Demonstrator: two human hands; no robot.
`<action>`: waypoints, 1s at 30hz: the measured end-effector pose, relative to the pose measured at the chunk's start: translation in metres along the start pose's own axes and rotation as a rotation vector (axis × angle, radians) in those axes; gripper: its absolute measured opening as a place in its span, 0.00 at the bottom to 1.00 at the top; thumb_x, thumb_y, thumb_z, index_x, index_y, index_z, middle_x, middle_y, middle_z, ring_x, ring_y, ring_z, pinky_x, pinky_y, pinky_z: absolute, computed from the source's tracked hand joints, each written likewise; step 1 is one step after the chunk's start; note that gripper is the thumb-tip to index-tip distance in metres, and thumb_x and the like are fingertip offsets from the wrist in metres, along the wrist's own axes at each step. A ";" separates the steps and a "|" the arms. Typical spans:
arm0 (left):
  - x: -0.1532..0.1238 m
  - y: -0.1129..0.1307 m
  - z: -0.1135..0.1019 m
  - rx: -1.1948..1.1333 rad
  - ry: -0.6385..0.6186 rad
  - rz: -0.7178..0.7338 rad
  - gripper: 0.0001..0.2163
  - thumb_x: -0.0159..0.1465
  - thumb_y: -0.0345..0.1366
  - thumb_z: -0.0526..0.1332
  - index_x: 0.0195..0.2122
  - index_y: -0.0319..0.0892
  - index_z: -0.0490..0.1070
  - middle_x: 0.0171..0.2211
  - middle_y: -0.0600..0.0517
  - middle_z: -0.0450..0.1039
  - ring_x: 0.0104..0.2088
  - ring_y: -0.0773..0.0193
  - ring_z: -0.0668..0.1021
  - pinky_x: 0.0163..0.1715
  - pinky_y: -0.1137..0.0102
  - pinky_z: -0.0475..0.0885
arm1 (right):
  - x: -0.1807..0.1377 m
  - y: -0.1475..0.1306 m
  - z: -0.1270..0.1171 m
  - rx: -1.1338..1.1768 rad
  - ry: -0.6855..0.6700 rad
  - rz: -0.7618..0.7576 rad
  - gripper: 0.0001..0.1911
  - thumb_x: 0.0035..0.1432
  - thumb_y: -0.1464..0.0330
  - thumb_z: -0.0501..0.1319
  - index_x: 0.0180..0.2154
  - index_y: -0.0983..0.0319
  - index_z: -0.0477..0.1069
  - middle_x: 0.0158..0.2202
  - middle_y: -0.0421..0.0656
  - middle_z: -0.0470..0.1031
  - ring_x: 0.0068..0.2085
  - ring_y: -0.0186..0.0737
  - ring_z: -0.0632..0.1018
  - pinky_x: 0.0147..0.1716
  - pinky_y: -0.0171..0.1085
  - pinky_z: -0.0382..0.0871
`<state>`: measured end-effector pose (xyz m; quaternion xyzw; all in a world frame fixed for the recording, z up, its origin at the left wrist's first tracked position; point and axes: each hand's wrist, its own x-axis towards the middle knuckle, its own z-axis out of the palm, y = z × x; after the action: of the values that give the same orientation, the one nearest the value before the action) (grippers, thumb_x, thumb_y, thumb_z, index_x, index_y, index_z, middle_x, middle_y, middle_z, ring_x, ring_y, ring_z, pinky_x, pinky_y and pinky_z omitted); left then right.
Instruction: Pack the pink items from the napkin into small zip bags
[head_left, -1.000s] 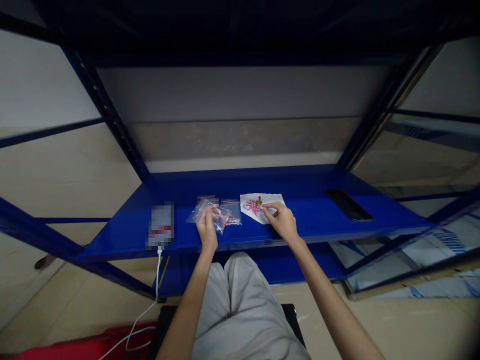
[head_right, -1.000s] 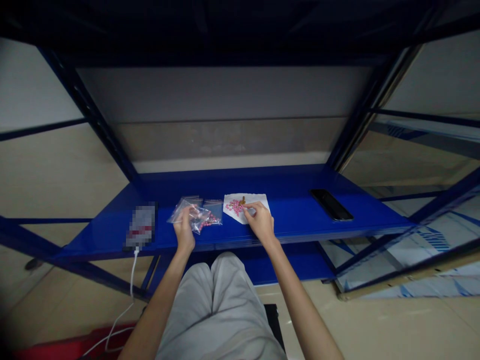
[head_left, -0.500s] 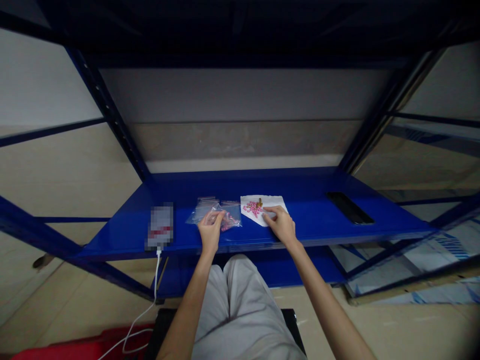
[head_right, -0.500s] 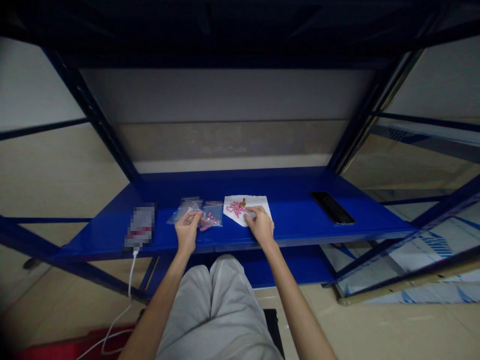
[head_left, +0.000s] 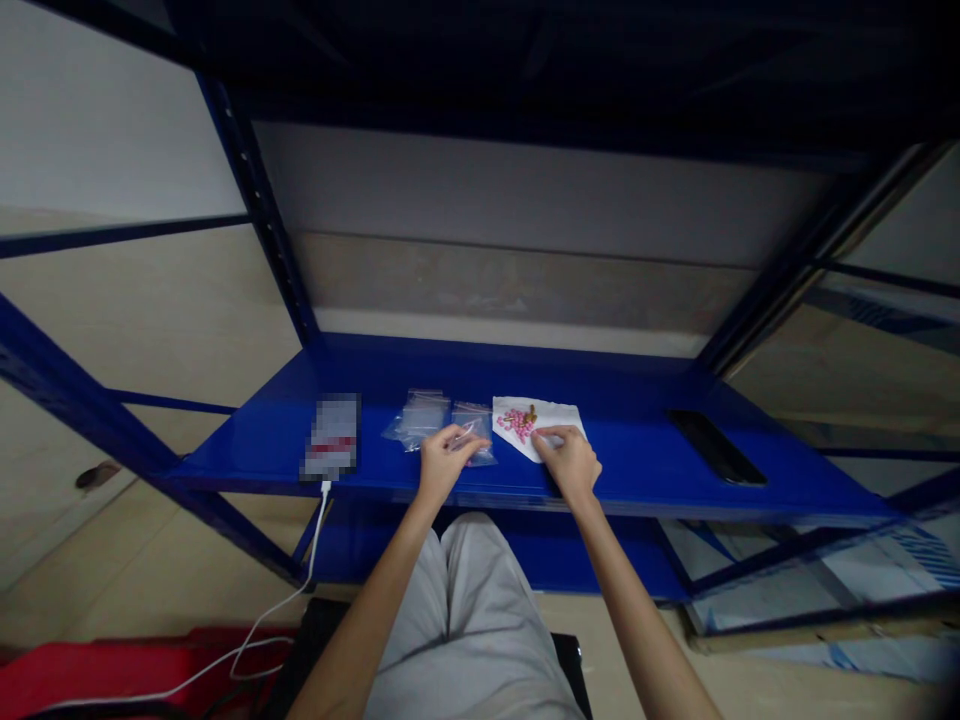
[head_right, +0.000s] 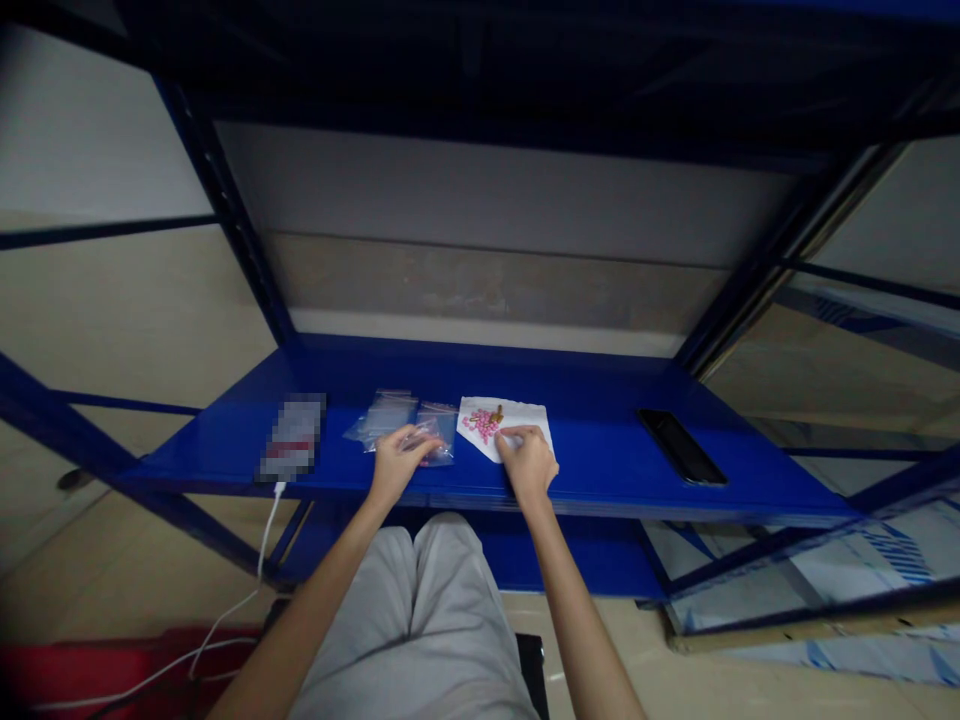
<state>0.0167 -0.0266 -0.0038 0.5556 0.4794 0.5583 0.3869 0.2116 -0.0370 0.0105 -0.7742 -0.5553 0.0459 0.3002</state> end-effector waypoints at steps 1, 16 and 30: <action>0.000 -0.001 0.000 0.067 -0.022 0.060 0.13 0.46 0.44 0.66 0.23 0.39 0.73 0.20 0.54 0.72 0.21 0.68 0.72 0.20 0.75 0.67 | 0.001 -0.001 0.000 0.006 0.007 0.008 0.13 0.50 0.56 0.58 0.33 0.53 0.76 0.41 0.43 0.73 0.36 0.46 0.76 0.29 0.37 0.65; 0.001 -0.009 0.005 0.447 -0.121 0.437 0.11 0.50 0.45 0.65 0.21 0.43 0.71 0.19 0.56 0.70 0.23 0.68 0.68 0.33 0.72 0.64 | -0.017 -0.056 -0.044 0.295 -0.195 -0.540 0.09 0.50 0.60 0.61 0.31 0.56 0.77 0.40 0.42 0.71 0.21 0.27 0.68 0.24 0.32 0.65; 0.001 -0.006 0.004 0.291 -0.098 0.376 0.07 0.47 0.43 0.67 0.21 0.46 0.74 0.19 0.54 0.73 0.23 0.65 0.69 0.34 0.69 0.66 | -0.016 -0.061 -0.056 -0.010 -0.269 -0.695 0.10 0.55 0.60 0.58 0.39 0.51 0.75 0.46 0.40 0.69 0.27 0.30 0.73 0.24 0.31 0.62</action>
<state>0.0203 -0.0241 -0.0098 0.7114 0.4235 0.5181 0.2149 0.1775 -0.0622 0.0836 -0.5279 -0.8198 0.0400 0.2184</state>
